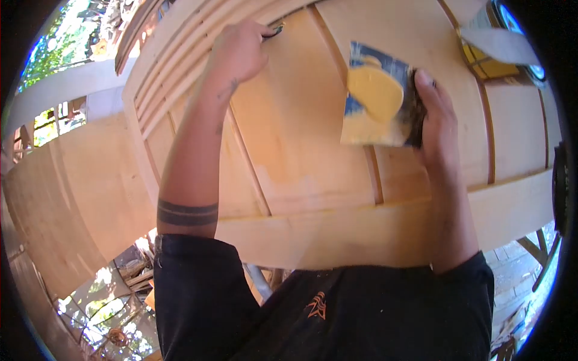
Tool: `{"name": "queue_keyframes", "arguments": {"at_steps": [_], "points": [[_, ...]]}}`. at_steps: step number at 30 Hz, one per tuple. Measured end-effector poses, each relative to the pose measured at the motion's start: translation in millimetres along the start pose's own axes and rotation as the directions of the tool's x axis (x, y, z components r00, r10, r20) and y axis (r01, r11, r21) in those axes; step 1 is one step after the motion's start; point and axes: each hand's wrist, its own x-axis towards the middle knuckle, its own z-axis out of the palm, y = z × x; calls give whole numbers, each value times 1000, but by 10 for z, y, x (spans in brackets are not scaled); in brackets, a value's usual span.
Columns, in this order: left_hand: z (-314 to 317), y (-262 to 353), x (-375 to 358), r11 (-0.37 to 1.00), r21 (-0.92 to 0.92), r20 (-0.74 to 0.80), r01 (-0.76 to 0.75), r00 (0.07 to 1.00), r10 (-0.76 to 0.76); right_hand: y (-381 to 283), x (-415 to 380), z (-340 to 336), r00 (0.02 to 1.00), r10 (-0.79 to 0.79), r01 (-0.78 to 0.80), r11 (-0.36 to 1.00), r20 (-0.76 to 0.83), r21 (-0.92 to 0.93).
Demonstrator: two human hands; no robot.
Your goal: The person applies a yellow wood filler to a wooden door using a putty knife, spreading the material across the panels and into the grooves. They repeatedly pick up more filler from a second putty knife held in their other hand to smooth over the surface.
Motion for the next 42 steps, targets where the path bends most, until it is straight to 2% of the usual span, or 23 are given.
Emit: {"name": "queue_keyframes", "arguments": {"at_steps": [1, 4, 7, 9, 11, 13, 14, 15, 17, 20, 24, 26, 29, 32, 35, 38, 42], "points": [[-14, 78, -89, 1000, -27, 41, 3, 999, -2, -32, -32, 48, 1000, -19, 20, 993, -11, 116], [-4, 383, -573, 996, -64, 93, 64, 994, -58, -5, 43, -100, 998, -37, 24, 968, 48, 248], [127, 765, -1284, 994, -58, 79, 89, 993, -85, 18, 32, -155, 995, -60, 34, 958, 81, 286], [275, 991, -1679, 977, -160, 47, 141, 990, -135, 34, 9, -173, 997, -50, 33, 953, 52, 301], [423, 1182, -2011, 985, -121, -30, 123, 991, -127, 25, -23, -179, 993, -69, 39, 956, 93, 292], [403, 1356, -2219, 982, -122, 8, 146, 989, -146, -4, -20, -174, 990, -77, 40, 956, 117, 290], [380, 1402, -2267, 980, -125, 27, 156, 988, -154, 0, -9, -169, 990, -70, 32, 956, 122, 291], [304, 1406, -2282, 965, -179, 117, 191, 978, -172, 8, 2, -160, 990, -61, 21, 957, 131, 291], [42, 1302, -2206, 926, -274, 287, 260, 941, -179, 54, 68, -162, 998, -29, 17, 972, 49, 235], [-219, 957, -1842, 949, -277, 117, 149, 986, -121, 3, 74, -132, 1000, -22, 23, 984, -8, 178], [-260, 413, -865, 993, -114, -17, 19, 1000, -21, -48, 45, -59, 999, -1, 6, 991, -36, 136], [-210, 221, -425, 996, -76, 46, 45, 998, -41, -41, 51, -20, 998, -19, 28, 987, -59, 157], [-130, 274, -333, 961, -224, 214, 164, 970, -116, -4, 100, -83, 999, -39, 42, 983, -22, 176], [-21, 497, -758, 992, -111, 96, -51, 993, 62, 16, 71, -120, 998, -47, 53, 987, -40, 153], [112, 912, -1295, 988, -140, 106, 71, 993, -56, 9, 90, -101, 998, -59, 62, 988, -22, 145], [358, 1268, -1825, 986, -99, -9, 135, 991, -137, 69, 107, -157, 998, -46, 37, 975, 36, 220], [489, 1544, -2249, 964, -114, 32, 238, 971, -236, 110, 102, -186, 990, -49, 11, 963, 134, 271]]}}
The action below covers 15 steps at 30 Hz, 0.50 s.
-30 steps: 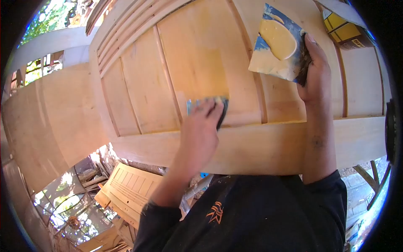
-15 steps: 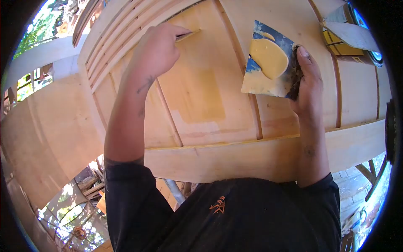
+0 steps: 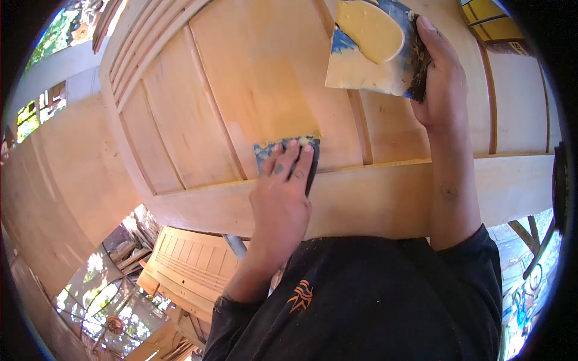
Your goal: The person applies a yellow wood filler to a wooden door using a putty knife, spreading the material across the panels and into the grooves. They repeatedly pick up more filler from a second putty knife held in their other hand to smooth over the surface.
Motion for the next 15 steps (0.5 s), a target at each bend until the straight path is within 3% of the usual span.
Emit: {"name": "queue_keyframes", "arguments": {"at_steps": [3, 6, 7, 9, 13, 15], "points": [[51, 69, -208, 1000, 6, 36, -2, 999, 2, 22, -17, 8, 1000, -25, 25, 999, 0, -32], [-214, 5, -219, 998, -68, 193, -18, 981, 31, -35, -38, 83, 997, 1, -4, 999, -76, -46], [-345, -37, -115, 994, -110, 235, -3, 971, 29, -43, -20, 76, 999, -6, 4, 999, -44, -45], [-498, -212, 211, 981, -171, 128, -88, 986, 110, -52, 11, 17, 1000, -25, 25, 999, 10, -45], [-696, -422, 1197, 988, -34, 68, -150, 986, 152, -79, 23, 34, 998, -29, 26, 998, -64, -59], [-701, -488, 1447, 992, -80, 153, -98, 982, 109, -73, 43, 12, 997, -22, 19, 999, -68, -45]]}}
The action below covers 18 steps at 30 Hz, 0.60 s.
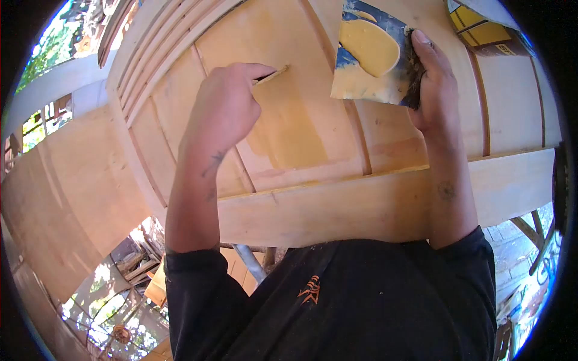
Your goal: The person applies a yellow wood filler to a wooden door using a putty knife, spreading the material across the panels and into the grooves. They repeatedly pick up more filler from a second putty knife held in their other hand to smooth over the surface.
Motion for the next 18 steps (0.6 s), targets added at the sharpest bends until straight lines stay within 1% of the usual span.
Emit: {"name": "queue_keyframes", "arguments": {"at_steps": [1, 3, 4, 6, 8, 12, 15, 17, 18], "points": [[14, -16, 54, 999, -24, 51, 23, 998, -21, 8, 10, -14, 999, -28, 27, 999, -16, -20], [104, 75, -108, 997, -51, 74, -51, 996, 54, 36, 0, -29, 997, -67, 64, 996, -47, -62], [142, 154, -244, 994, -63, 80, -84, 993, 89, 42, -16, -15, 997, -54, 51, 997, -60, -50], [294, 338, -551, 992, -6, 118, -125, 985, 124, 31, -13, 32, 996, -41, 39, 999, -80, -22], [451, 522, -809, 997, -71, 95, 11, 995, -4, 23, -14, 20, 998, -45, 43, 998, -54, -35], [514, 640, -1086, 997, -81, 155, 15, 988, -2, 46, -22, -46, 1000, -11, 11, 1000, -17, -16], [338, 427, -1043, 981, -194, 191, 7, 981, 31, 46, -40, -37, 997, -53, 52, 999, -62, -14], [100, 240, -885, 995, -71, 95, 65, 994, -58, 29, -32, -71, 996, -45, 40, 997, -71, -67], [31, 47, -772, 997, -39, 44, 63, 997, -61, 22, -19, -88, 997, -39, 32, 995, -70, -95]]}}
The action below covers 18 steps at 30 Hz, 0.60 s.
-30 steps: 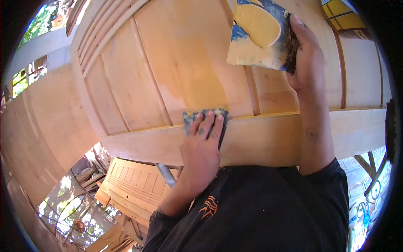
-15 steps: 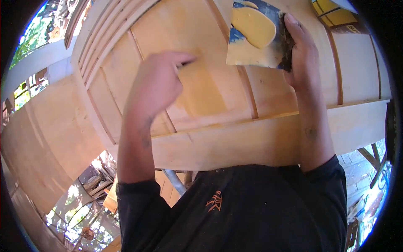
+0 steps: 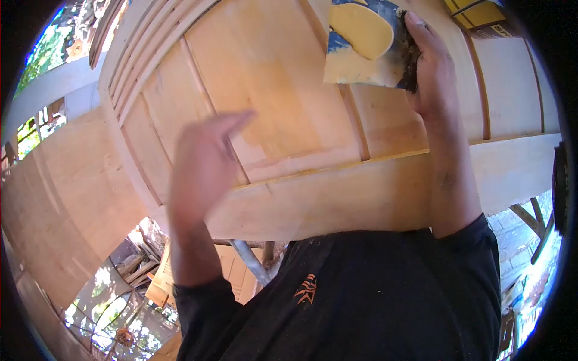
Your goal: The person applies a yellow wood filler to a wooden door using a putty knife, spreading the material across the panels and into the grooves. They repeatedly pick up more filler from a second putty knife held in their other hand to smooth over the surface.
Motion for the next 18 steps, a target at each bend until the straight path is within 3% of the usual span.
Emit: {"name": "queue_keyframes", "arguments": {"at_steps": [4, 7, 9, 13, 18], "points": [[-87, -474, 318, 999, 35, -75, 5, 997, -3, 72, 90, -7, 998, -14, 11, 999, 56, 50], [215, -392, 166, 1000, -9, -158, -20, 987, 18, 110, 127, -59, 993, 17, -29, 994, 114, 105], [455, -316, -74, 999, -8, -236, -50, 971, 47, 82, 98, -53, 999, 18, -22, 995, 48, 96], [934, 100, -676, 995, 50, -282, 82, 957, -65, 46, 95, -98, 994, 1, -11, 996, 113, 86], [713, 132, -849, 997, -8, -93, 74, 993, -74, -10, -49, 58, 999, 50, -50, 999, 16, 0]]}}
